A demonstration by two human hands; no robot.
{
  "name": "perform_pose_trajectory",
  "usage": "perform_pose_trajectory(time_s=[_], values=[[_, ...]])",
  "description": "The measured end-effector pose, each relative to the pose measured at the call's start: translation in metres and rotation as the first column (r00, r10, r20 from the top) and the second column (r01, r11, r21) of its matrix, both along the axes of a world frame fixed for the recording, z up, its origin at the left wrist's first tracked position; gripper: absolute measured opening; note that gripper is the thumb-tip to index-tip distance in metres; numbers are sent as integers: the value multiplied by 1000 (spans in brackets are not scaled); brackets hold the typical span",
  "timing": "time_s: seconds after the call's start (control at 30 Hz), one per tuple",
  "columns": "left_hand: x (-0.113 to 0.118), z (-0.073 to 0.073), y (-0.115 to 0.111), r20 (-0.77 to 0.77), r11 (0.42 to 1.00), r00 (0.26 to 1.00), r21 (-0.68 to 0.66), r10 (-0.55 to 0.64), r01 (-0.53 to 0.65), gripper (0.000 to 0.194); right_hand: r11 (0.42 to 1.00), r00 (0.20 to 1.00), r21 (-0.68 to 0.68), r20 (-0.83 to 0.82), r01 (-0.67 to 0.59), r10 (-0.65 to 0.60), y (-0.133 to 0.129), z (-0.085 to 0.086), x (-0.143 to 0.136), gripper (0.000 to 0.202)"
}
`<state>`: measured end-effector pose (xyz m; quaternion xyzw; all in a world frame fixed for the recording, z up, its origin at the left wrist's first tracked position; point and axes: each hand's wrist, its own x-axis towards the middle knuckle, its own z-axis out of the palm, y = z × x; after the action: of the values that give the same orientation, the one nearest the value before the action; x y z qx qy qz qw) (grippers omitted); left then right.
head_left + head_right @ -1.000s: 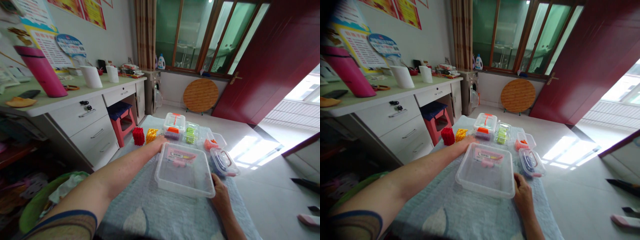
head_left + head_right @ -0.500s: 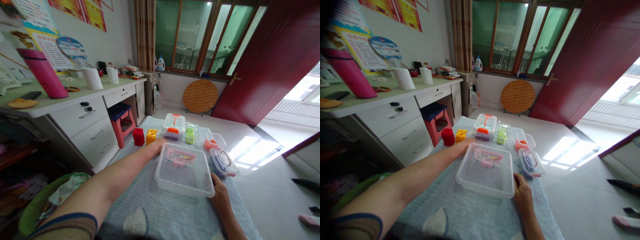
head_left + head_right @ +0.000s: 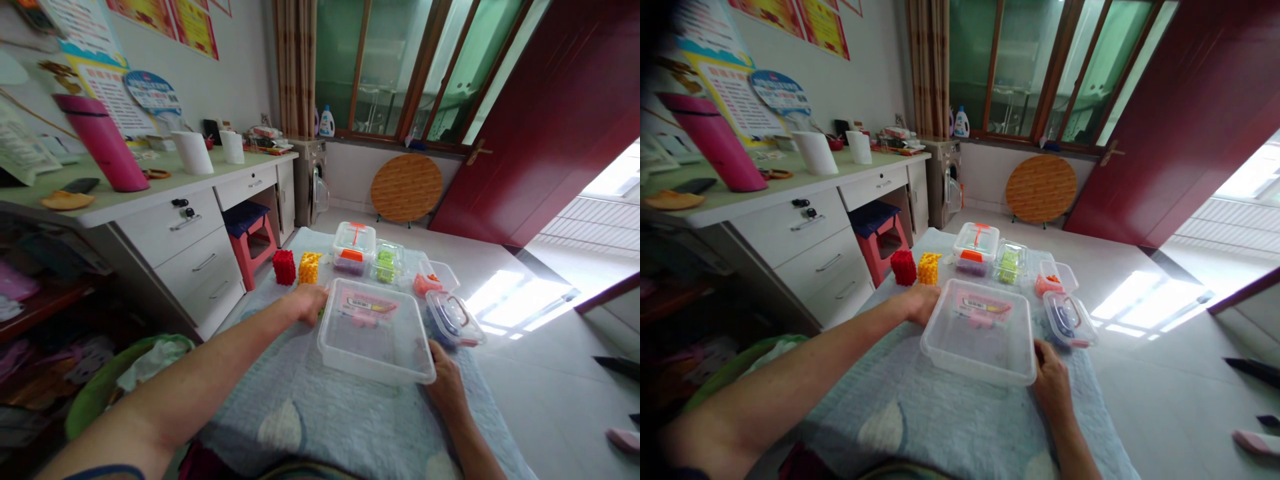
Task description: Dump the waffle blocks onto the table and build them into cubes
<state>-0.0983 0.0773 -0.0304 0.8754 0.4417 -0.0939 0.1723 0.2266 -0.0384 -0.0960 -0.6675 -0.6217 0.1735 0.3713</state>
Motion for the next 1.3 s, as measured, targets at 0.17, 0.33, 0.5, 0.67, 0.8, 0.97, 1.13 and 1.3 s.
perform_pose_trajectory(time_s=[0.17, 0.33, 0.5, 0.67, 0.8, 0.97, 1.13, 1.3], values=[[-11, 0, -20, -105, 997, 994, 72, -22, 29, 52, 1000, 1000, 9, -7, 3, -3, 0, 4, -2, 39], [-23, 0, -24, -29, 994, 1000, 110, -5, 9, 76, 1000, 1000, 14, 12, -13, 12, -1, 4, -2, 40], [-40, -1, -23, 31, 998, 999, 40, 37, -38, 101, 1000, 1000, 1, 13, -11, 11, -2, 3, -2, 41], [-40, -4, -25, 37, 996, 998, 74, 49, -52, 54, 1000, 1000, 16, 18, -26, 26, -2, 3, -2, 40], [-35, -3, -25, 46, 995, 997, 76, 65, -68, 46, 999, 999, 23, 29, -36, 35, -2, 3, -2, 40], [-32, 4, -18, 15, 994, 995, 43, 103, -104, 64, 998, 998, 46, 51, -47, 45, -1, 0, 0, 39], [-26, 10, -17, -68, 985, 985, 79, 161, -155, 54, 997, 997, 57, 60, -51, 47, -1, -2, 0, 36], [-22, 9, -21, -72, 979, 980, 97, 187, -180, 60, 996, 997, 75, 58, -51, 47, -1, -3, 0, 34]])
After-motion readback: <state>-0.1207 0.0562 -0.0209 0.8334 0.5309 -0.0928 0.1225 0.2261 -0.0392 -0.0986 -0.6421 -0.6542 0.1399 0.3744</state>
